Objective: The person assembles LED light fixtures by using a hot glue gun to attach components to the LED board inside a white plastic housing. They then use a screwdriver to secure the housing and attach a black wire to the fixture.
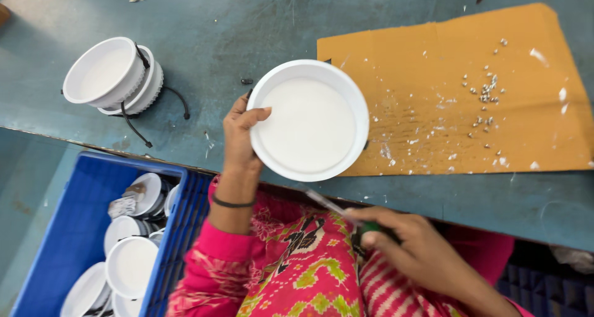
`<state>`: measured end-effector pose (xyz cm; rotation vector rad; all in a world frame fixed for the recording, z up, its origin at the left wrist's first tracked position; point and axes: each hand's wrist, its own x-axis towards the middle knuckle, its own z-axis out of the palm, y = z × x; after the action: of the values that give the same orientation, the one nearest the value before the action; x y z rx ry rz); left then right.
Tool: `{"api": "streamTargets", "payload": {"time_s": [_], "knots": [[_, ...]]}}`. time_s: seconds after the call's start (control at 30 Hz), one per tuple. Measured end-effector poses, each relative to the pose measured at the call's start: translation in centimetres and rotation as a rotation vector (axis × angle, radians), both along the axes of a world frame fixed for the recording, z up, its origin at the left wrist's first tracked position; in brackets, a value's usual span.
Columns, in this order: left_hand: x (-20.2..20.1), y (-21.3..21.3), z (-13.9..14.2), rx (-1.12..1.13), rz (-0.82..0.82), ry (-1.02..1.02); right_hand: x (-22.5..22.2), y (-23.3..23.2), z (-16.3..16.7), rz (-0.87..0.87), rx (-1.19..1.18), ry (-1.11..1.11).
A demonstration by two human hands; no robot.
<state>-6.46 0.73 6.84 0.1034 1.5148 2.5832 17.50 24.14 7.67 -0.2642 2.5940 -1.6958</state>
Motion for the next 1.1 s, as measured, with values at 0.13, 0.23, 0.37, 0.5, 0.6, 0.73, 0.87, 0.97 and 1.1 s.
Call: {"api": "streamTargets", "payload": {"time_s": [0.13,0.23,0.37,0.5,0.6,0.73,0.87,0.97,1.1], "knots": [[-2.1,-1.8,1.8,-0.152,-0.091,0.007,-2.0,4.1,-0.1,-0.393,0.468,0.032],[-3.5,-2.0,2.7,-0.285,-0.139,0.019,-6.1,6.6,-1.7,-0.516,0.799,0.180],[-5.3,-0.8,2.7,-0.346,-0.179,-0.040,-9.5,6.7,-3.1,-0.551,0.962,0.192],[-7.3,-0.4,2.3,-0.310,-0.295,-0.067,-11.2,1.4,-2.7,-0.316,0.835,0.429],[-8.4,0.3,2.0,-0.384,-0.362,0.089,-12.7,-3.9,-2.8,0.074,0.667,0.607],[-9.5,0.3,2.2,-0.980,-0.164,0.216,-15.4,-6.4,-2.8,0.175,0.747,0.556],[-10.0,-0.2,2.6,-1.079,-0.166,0.267,-16.3,-6.6,-3.4,0.185,0.736,0.502],[-9.5,-0.2,2.5,-0.951,-0.211,0.212,-16.7,-6.6,-3.9,0.199,0.797,0.516],[-8.0,0.6,2.1,-0.648,-0.249,0.157,-17.6,-6.8,-4.0,0.191,0.880,0.593]]}}
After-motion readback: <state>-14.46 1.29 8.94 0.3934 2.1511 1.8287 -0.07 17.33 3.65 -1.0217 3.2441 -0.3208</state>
